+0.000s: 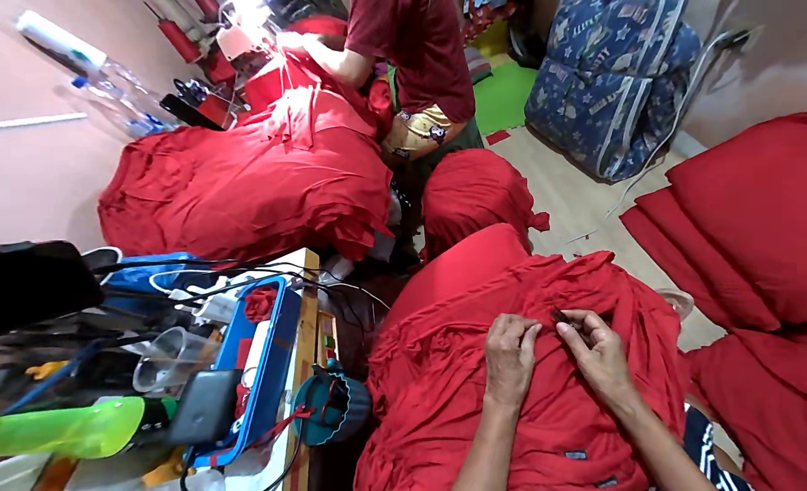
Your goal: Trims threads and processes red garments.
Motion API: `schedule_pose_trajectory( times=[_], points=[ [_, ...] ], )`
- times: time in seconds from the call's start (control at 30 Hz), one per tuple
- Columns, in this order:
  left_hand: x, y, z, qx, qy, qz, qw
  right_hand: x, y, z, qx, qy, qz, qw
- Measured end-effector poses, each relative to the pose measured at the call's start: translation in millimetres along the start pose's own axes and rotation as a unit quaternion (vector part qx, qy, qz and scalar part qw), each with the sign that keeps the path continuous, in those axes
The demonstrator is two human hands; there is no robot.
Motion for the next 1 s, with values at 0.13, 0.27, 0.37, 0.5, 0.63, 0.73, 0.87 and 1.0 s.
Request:
schedule_pose_trajectory(
  times=[0.13, 0.27, 0.37, 0.5, 0.63, 0.73, 0.87, 1.0],
  points=[
    [0.3, -3.7, 2.2, 0.020, -0.014, 0.001, 1.000, -0.2, -1.2, -4.0, 0.017, -0.002, -0.022, 1.000],
    [2.9, -1.8, 2.4, 0.035, -0.011, 0.007, 0.999, 0.9, -4.8, -11.3, 0.055, -0.007, -0.024, 0.998],
    [6.7, -3.4, 1.7, 0.055, 0.021, -0.028, 0.998, 2.7, -7.7, -13.6, 0.062, 0.011, 0.000, 0.998],
    [10.2, -1.3, 0.3, 0.028, 0.039, -0.048, 0.998, 6.6, -8.8, -14.8, 0.055, 0.031, 0.024, 0.998],
    [0.2, 1.3, -2.7, -0.021, -0.015, 0.001, 1.000, 8.0, -7.6, -15.8, 0.043, 0.037, 0.029, 0.998],
    [-4.5, 2.8, -6.6, -0.031, -0.020, 0.041, 0.999, 4.8, -6.2, -20.0, 0.043, 0.017, 0.010, 0.999],
    [-4.8, 6.3, -6.6, -0.017, -0.026, 0.071, 0.997, 3.5, -2.0, -21.6, 0.034, 0.010, -0.027, 0.999],
    [-6.6, 6.1, -2.7, 0.005, -0.028, 0.078, 0.997, 2.7, 1.0, -16.6, 0.025, 0.006, -0.040, 0.999]
  ],
)
Point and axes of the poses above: each hand's wrist, its own z-axis towards the middle knuckle, its own x-axis out of the back of the hand, y = z × x, the point moved 6 cm from there along z, towards the middle knuckle, and after that the axes turned 12 degrees about z, right-handed, at the moved point
